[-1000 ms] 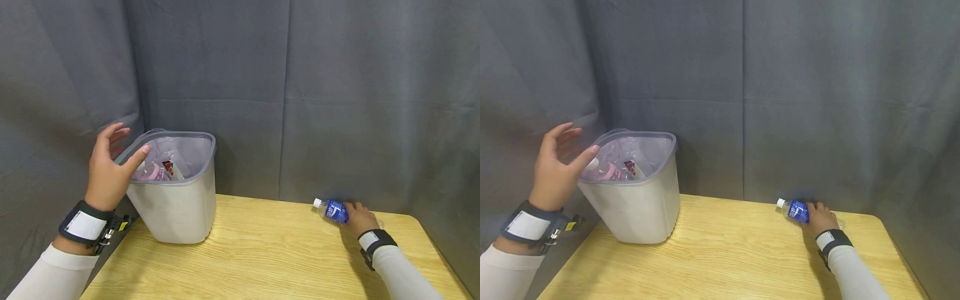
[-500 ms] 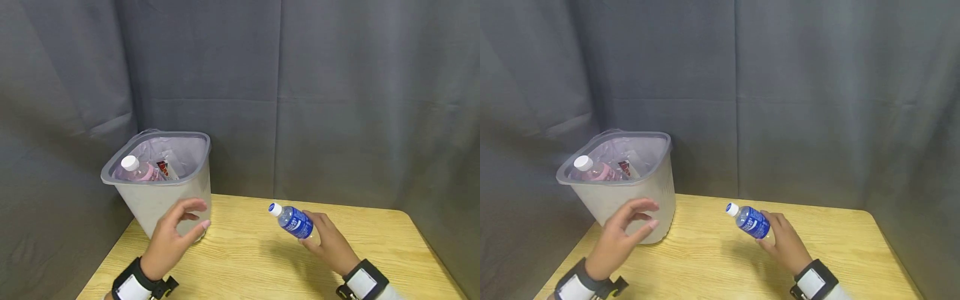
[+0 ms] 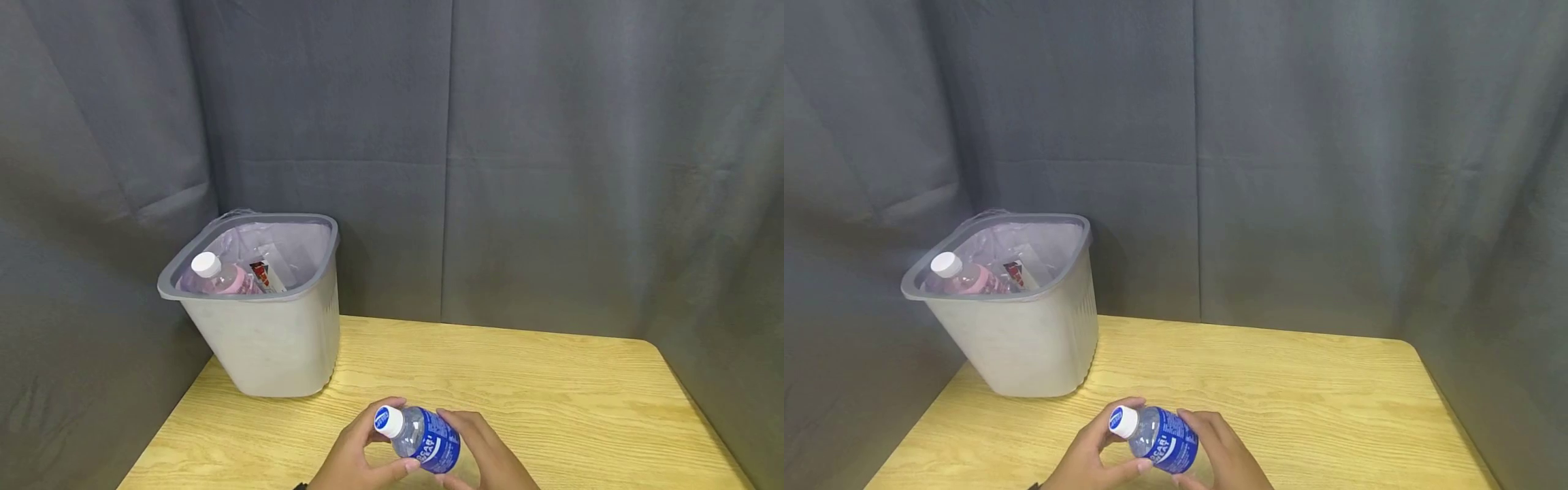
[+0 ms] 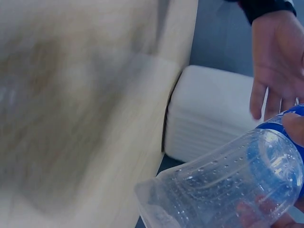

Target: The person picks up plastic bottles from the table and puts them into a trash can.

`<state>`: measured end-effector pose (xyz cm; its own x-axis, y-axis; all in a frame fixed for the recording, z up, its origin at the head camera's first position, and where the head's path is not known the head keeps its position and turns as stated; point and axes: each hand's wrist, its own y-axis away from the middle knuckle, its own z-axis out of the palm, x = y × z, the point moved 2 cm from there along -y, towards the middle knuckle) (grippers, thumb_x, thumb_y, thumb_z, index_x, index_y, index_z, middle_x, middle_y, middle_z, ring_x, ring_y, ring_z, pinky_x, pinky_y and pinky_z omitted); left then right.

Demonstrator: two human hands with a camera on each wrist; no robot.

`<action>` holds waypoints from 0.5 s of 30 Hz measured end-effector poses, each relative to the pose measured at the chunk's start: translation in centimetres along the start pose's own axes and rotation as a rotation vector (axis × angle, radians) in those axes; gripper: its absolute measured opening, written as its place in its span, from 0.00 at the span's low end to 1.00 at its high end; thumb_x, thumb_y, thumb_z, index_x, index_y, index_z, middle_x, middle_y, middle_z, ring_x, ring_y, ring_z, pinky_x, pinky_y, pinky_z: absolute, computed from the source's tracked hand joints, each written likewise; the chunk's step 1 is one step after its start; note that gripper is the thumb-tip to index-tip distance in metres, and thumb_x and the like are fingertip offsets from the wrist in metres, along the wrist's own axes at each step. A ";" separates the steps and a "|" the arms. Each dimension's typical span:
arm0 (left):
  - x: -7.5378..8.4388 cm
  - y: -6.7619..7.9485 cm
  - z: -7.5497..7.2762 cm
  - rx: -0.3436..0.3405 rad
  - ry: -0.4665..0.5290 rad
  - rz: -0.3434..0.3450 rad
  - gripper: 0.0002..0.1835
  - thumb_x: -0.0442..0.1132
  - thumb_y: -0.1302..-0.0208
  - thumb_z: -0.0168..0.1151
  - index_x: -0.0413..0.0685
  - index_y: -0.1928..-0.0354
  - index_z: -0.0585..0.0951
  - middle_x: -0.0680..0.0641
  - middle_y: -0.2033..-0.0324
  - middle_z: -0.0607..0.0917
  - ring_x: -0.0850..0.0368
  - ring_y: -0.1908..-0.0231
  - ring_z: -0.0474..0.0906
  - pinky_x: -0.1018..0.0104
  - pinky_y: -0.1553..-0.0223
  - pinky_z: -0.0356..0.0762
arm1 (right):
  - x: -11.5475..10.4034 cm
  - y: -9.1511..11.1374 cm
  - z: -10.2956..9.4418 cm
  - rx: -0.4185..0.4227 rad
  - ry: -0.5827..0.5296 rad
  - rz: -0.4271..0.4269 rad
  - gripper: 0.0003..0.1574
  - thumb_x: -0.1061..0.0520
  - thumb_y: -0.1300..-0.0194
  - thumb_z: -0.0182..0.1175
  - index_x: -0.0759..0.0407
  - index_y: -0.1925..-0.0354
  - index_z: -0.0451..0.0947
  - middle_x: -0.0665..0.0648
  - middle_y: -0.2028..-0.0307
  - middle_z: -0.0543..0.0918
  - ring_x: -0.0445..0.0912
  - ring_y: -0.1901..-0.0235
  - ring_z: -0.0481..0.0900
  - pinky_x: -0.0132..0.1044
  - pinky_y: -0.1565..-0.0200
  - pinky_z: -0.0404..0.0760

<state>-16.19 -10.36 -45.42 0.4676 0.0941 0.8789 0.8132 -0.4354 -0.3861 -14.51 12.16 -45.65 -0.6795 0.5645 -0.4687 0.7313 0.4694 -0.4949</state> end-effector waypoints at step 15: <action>0.6 0.1 0.3 -0.001 -0.009 -0.027 0.32 0.47 0.43 0.69 0.60 0.37 0.67 0.53 0.48 0.75 0.55 0.53 0.76 0.59 0.54 0.78 | -0.9 0.2 0.4 0.033 -0.014 -0.005 0.49 0.46 0.43 0.69 0.48 0.30 0.54 0.45 0.43 0.66 0.43 0.49 0.72 0.47 0.56 0.80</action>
<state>-15.73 -10.06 -44.96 0.4484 0.1138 0.8865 0.8254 -0.4332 -0.3619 -13.79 11.48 -45.64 -0.6842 0.5527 -0.4759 0.7255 0.4493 -0.5213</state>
